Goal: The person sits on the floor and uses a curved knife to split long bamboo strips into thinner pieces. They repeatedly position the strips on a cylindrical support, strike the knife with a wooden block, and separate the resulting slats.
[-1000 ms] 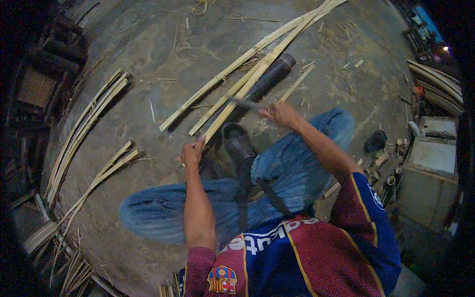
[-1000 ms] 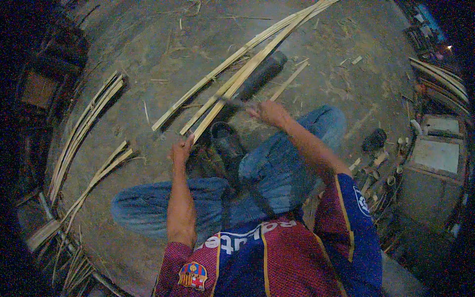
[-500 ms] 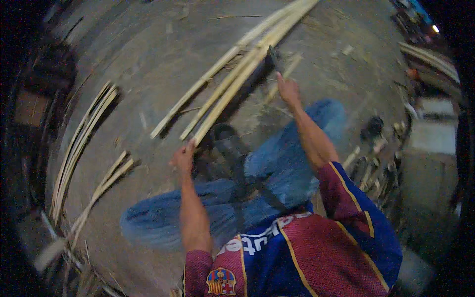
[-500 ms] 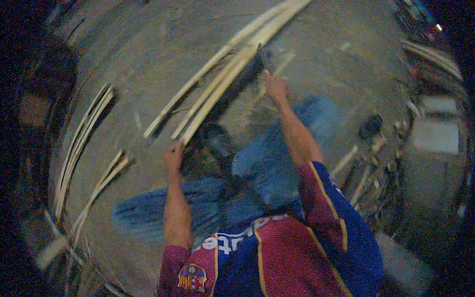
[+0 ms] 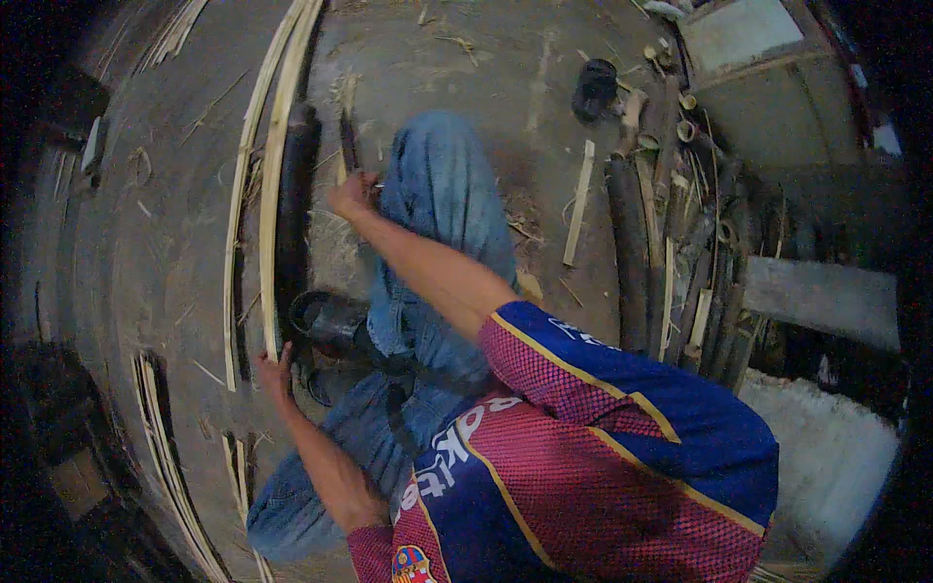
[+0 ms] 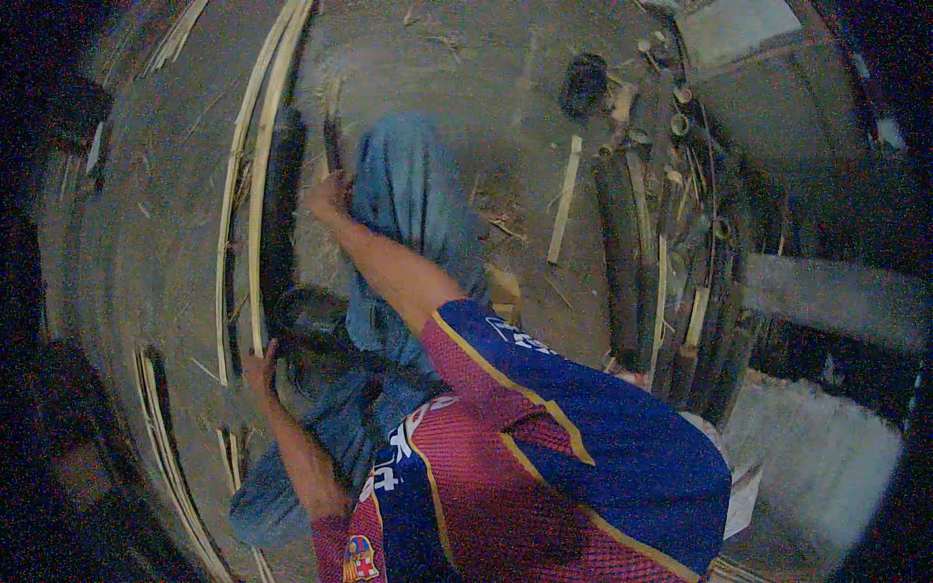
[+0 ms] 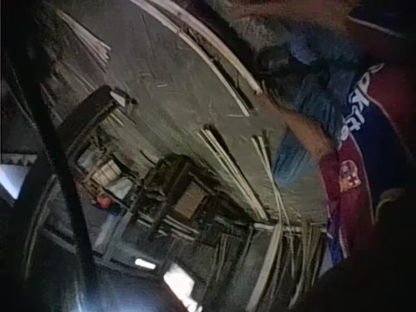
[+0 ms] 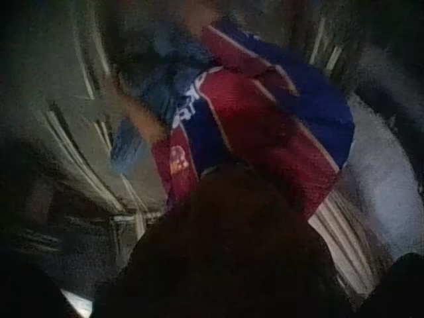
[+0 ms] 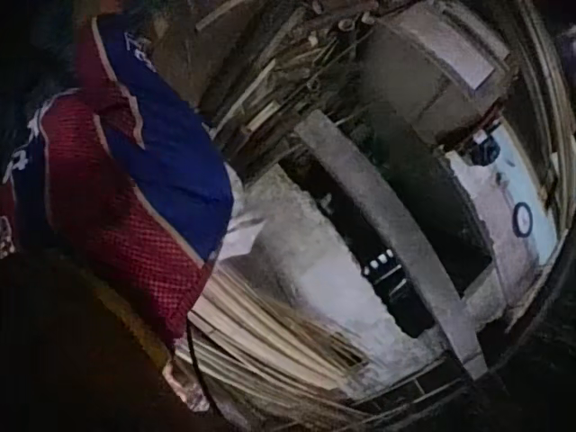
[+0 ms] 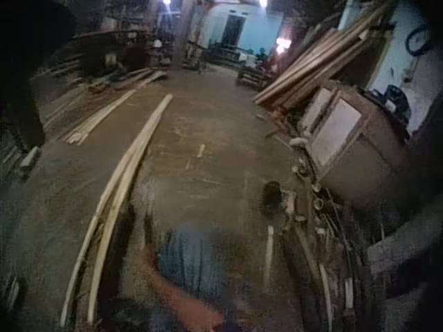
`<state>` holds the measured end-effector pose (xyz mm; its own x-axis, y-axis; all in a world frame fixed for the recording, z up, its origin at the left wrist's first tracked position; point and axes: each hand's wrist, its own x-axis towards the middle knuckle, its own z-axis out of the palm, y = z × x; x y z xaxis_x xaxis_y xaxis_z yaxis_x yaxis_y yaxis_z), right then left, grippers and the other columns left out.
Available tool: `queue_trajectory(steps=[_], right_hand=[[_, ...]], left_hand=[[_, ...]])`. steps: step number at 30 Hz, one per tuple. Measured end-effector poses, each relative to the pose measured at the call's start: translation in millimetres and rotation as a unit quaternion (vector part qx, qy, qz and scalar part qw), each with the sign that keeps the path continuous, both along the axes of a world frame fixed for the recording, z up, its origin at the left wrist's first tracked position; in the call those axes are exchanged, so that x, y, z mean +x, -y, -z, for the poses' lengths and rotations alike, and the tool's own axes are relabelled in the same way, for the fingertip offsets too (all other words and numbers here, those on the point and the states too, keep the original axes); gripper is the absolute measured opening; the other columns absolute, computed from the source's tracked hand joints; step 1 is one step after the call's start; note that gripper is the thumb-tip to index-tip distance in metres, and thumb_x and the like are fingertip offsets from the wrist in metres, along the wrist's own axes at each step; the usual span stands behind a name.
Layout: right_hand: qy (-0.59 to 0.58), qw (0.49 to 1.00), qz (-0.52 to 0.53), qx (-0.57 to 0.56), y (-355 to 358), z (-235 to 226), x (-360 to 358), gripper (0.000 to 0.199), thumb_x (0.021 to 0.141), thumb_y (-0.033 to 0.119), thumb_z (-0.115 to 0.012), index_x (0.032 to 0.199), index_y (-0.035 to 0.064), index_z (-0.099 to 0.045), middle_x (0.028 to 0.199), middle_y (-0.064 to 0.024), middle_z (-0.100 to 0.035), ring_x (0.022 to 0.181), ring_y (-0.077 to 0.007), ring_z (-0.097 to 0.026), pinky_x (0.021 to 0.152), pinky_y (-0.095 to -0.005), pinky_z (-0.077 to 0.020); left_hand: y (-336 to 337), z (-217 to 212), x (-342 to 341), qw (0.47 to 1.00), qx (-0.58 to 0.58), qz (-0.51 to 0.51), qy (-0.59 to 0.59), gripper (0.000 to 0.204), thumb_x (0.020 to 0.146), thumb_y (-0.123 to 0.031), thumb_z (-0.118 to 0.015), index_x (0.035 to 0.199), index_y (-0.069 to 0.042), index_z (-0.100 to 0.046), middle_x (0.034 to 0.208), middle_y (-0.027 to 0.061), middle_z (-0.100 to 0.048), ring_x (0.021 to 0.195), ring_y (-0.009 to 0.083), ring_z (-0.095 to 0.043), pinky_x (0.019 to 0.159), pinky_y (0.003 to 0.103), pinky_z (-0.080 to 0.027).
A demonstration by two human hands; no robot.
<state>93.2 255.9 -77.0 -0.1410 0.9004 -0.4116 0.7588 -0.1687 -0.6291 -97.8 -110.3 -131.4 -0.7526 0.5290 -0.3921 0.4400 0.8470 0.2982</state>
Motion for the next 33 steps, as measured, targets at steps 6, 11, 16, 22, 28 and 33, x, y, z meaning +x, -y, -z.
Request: queue_trajectory(steps=[6, 11, 16, 22, 28, 33], right_hand=[[-0.332, 0.883, -0.008, 0.330, -9.6, -143.8, 53.3, 0.033, 0.085, 0.024, -0.064, 0.109, 0.0019, -0.059, 0.112, -0.0153, -0.059, 0.111, -0.0324, -0.054, 0.098, -0.0424, -0.0401], [-0.257, 0.861, 0.135, 0.419, -92.6, -181.3, 220.7, 0.023, 0.090, 0.024, -0.060, 0.100, 0.0040, -0.064, 0.100, -0.0106, -0.065, 0.094, -0.0209, -0.061, 0.087, -0.0321, -0.0459], [0.111, 0.880, 0.251, 0.388, -168.2, 6.3, 499.2, 0.033, 0.087, 0.029, -0.060, 0.108, 0.0028, -0.060, 0.112, -0.0168, -0.061, 0.104, -0.0326, -0.058, 0.090, -0.0423, -0.0445], [0.255, 0.925, 0.208, 0.191, -180.7, 82.6, 647.1, 0.052, 0.089, 0.041, -0.057, 0.124, 0.0036, -0.054, 0.124, -0.0193, -0.057, 0.113, -0.0338, -0.056, 0.094, -0.0423, -0.0444], [0.230, 0.963, 0.092, 0.107, -201.0, 74.5, 621.6, 0.061, 0.089, 0.054, -0.052, 0.125, 0.0052, -0.056, 0.121, -0.0208, -0.059, 0.117, -0.0325, -0.055, 0.099, -0.0406, -0.0419], [0.243, 0.965, 0.077, 0.053, -229.7, 121.7, 702.4, 0.060, 0.089, 0.057, -0.050, 0.120, 0.0072, -0.061, 0.118, -0.0195, -0.061, 0.115, -0.0333, -0.056, 0.098, -0.0420, -0.0421]], left_hand=[[-24.1, -8.7, 16.1, 0.998, 0.011, -0.011, -0.053, 0.064, 0.072, -0.037, -0.081, 0.114, 0.002, -0.053, 0.109, 0.0249, -0.058, 0.100, 0.0374, -0.058, 0.084, 0.046, -0.045], [15.0, 20.6, -15.0, 0.999, 0.016, 0.016, -0.030, 0.060, 0.074, -0.031, -0.080, 0.116, 0.000, -0.053, 0.115, 0.0221, -0.057, 0.104, 0.0364, -0.055, 0.086, 0.044, -0.044], [-37.9, -29.8, 21.7, 0.996, 0.087, -0.018, -0.004, 0.053, 0.075, -0.019, -0.078, 0.118, -0.001, -0.053, 0.120, 0.0170, -0.056, 0.110, 0.0316, -0.054, 0.090, 0.042, -0.043], [-31.4, -65.9, 3.4, 0.974, 0.218, -0.013, 0.062, 0.060, 0.077, -0.028, -0.079, 0.123, 0.000, -0.051, 0.116, 0.0141, -0.056, 0.097, 0.0238, -0.056, 0.081, 0.035, -0.046], [-29.9, -147.7, 8.6, 0.977, 0.158, -0.108, 0.098, 0.060, 0.080, -0.040, -0.074, 0.126, -0.007, -0.053, 0.109, 0.0093, -0.058, 0.079, 0.0145, -0.053, 0.065, 0.029, -0.041], [-90.7, -181.7, 52.2, 0.967, 0.182, -0.140, 0.110, 0.055, 0.083, -0.039, -0.071, 0.127, -0.011, -0.054, 0.102, 0.0030, -0.063, 0.077, 0.0127, -0.050, 0.065, 0.027, -0.039]])
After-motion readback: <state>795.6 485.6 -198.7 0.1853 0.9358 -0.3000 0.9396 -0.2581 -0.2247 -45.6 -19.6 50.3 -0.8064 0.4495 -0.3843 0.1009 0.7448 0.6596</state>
